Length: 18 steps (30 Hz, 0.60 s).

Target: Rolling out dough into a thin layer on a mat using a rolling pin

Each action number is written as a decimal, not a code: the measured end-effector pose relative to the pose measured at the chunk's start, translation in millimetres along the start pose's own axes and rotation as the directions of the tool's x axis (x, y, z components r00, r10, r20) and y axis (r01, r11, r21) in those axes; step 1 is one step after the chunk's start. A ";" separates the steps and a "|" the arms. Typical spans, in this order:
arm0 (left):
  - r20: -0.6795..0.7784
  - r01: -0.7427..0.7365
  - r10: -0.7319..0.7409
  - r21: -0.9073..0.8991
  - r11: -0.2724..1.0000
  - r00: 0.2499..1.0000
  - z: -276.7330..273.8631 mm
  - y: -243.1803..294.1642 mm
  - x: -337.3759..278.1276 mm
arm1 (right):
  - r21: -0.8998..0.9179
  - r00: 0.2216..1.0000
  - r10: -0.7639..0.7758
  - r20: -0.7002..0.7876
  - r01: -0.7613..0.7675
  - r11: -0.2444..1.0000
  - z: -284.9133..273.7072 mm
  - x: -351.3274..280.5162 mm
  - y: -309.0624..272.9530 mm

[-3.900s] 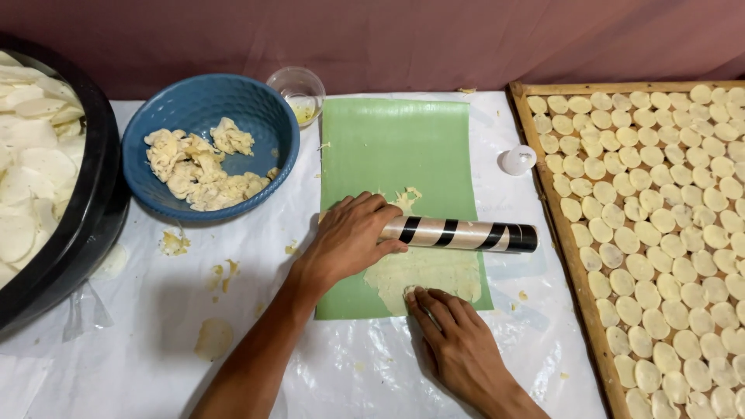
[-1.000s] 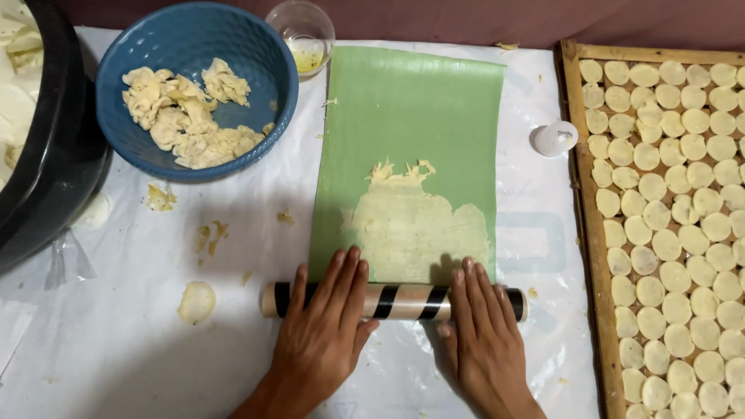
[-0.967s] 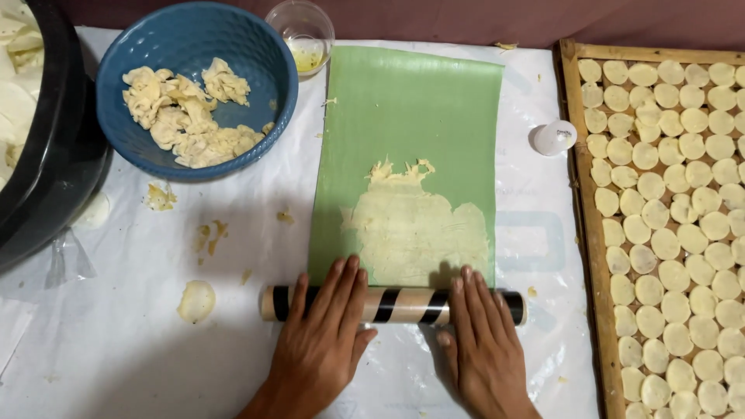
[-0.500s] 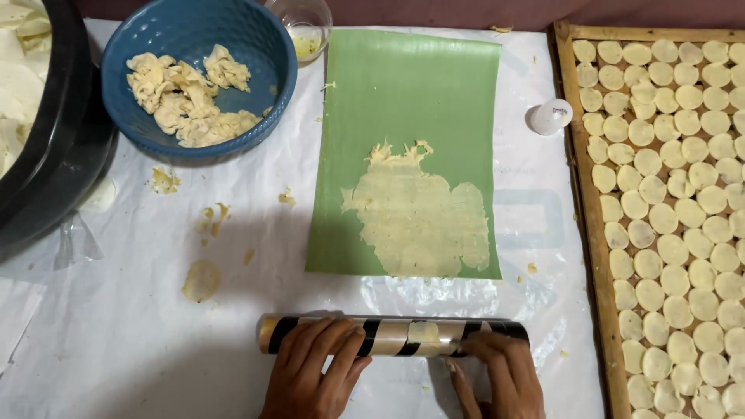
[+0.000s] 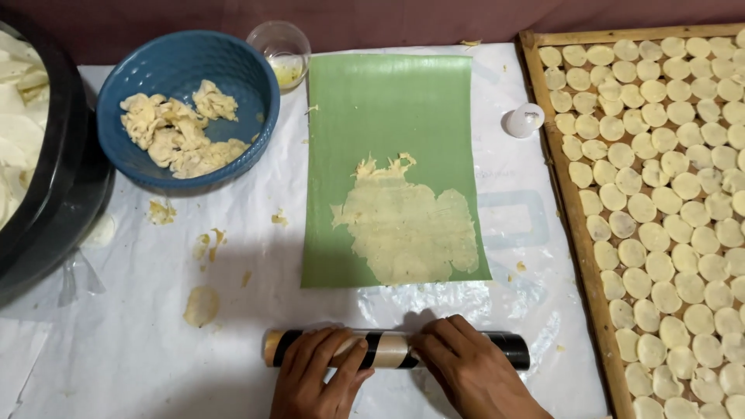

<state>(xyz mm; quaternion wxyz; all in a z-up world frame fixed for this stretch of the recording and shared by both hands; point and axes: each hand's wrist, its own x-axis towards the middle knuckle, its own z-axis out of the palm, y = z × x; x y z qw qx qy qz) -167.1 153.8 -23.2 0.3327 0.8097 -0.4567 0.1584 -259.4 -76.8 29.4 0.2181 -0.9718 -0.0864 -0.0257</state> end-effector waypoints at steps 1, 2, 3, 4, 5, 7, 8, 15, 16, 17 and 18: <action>-0.001 -0.006 0.006 -0.006 1.000 1.000 3.5 -0.3 -3.7 | -0.005 1.000 0.006 -0.003 -0.006 1.000 -3.2 -0.5 1.0; 0.024 0.015 -0.014 -0.009 1.000 1.000 6.9 -0.8 -7.6 | 0.071 0.997 0.082 0.008 -0.082 0.994 -6.2 -0.9 1.8; 0.047 0.038 -0.038 -0.011 0.999 0.998 10.9 -0.4 -11.6 | 0.145 0.988 0.152 0.027 -0.155 0.977 -9.7 -1.4 3.3; 0.043 0.036 -0.035 -0.016 0.999 0.998 10.7 -0.5 -9.2 | 0.139 0.988 0.155 0.026 -0.157 0.978 -17.1 2.2 5.5; 0.035 0.034 -0.033 -0.021 0.999 0.999 10.3 -0.2 -7.4 | 0.260 0.969 0.238 -0.065 -0.214 0.942 -24.3 6.1 7.8; 0.023 0.032 -0.032 -0.025 0.999 0.999 10.5 -0.5 -7.7 | 0.380 0.935 0.325 -0.143 -0.251 0.890 -33.0 11.4 21.1; 0.031 0.041 -0.041 -0.025 0.999 0.999 11.5 -0.8 -9.5 | 0.217 0.917 0.309 -0.250 -0.258 0.941 -34.8 12.7 32.4; 0.043 0.022 -0.021 -0.033 0.999 0.999 20.6 -9.8 -16.6 | 0.036 0.951 0.196 -0.241 -0.193 0.981 -33.5 35.5 54.1; 0.039 0.024 -0.022 -0.030 0.999 0.999 19.5 -10.1 -13.5 | 0.034 0.951 0.191 -0.241 -0.189 0.981 -32.0 34.7 56.9; 0.042 0.021 -0.019 -0.034 0.999 0.999 18.0 -8.8 -12.4 | 0.025 0.949 0.206 -0.237 -0.206 0.978 -29.8 33.1 59.3; 0.045 0.018 -0.016 -0.037 0.999 0.999 16.6 -7.7 -11.5 | 0.015 0.947 0.220 -0.234 -0.223 0.975 -27.3 31.5 61.8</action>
